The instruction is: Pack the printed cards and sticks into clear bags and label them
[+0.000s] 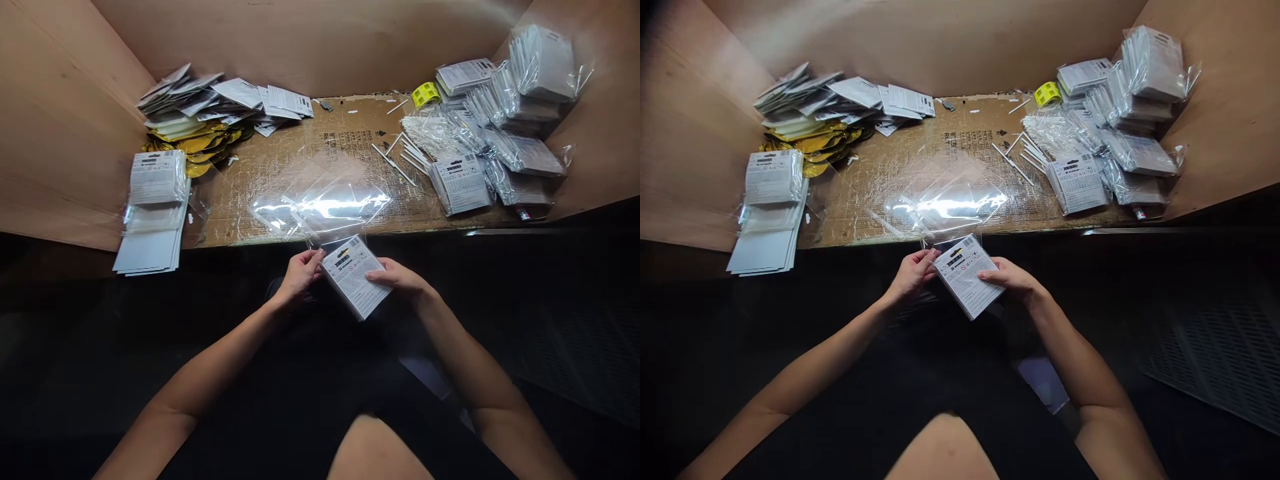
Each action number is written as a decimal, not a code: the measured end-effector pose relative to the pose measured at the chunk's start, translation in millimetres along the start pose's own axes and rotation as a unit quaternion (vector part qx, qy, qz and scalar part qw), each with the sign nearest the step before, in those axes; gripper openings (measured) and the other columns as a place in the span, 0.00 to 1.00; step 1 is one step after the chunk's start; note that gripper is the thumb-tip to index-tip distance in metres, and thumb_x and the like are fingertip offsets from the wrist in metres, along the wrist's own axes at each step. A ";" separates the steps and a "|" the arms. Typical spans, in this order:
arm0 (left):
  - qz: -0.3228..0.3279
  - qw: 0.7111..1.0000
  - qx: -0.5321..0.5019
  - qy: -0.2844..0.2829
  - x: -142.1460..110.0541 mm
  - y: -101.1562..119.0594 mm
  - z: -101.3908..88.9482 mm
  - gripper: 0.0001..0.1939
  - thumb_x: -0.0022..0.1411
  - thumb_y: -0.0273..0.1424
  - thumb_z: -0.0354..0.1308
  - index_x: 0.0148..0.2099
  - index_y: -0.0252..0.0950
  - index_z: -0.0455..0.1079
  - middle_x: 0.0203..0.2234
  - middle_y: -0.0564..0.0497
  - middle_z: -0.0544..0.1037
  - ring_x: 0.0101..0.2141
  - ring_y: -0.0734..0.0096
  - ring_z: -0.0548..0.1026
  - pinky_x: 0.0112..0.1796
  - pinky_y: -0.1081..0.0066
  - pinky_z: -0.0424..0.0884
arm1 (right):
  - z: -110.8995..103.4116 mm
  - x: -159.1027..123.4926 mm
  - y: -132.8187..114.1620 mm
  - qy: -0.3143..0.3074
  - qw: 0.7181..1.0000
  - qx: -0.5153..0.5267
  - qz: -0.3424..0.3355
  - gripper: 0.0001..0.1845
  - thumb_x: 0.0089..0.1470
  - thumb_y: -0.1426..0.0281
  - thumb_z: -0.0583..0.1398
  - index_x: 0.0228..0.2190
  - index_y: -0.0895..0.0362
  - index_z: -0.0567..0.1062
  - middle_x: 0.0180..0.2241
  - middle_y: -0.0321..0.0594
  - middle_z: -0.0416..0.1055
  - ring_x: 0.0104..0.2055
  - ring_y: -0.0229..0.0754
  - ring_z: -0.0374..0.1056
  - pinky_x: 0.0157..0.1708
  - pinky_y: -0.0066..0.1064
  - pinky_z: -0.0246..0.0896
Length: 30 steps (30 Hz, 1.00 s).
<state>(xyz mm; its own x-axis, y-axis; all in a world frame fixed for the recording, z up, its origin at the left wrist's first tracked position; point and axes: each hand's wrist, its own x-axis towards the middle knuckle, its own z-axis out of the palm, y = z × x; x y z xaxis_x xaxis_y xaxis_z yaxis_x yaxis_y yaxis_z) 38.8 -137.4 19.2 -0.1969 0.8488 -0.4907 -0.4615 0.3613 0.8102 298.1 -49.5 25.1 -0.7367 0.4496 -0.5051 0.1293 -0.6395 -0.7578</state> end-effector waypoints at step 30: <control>0.386 0.884 0.165 -0.207 121.0 135.1 54.2 0.32 0.51 0.52 0.80 0.48 0.35 0.77 0.31 0.51 0.80 0.32 0.68 0.78 0.36 0.68 0.75 | -46.9 57.0 -137.0 0.134 0.864 -0.252 -0.415 0.41 0.41 0.50 0.81 0.53 0.49 0.76 0.50 0.41 0.82 0.56 0.53 0.77 0.58 0.44 0.73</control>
<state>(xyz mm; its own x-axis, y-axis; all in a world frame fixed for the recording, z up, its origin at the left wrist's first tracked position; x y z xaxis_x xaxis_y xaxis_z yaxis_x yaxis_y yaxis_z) -0.5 35.0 86.7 0.0215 0.9357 0.3521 -0.0367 -0.3512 0.9356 269.5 93.0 80.8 -0.5430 0.7941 0.2730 -0.0476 0.2955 -0.9542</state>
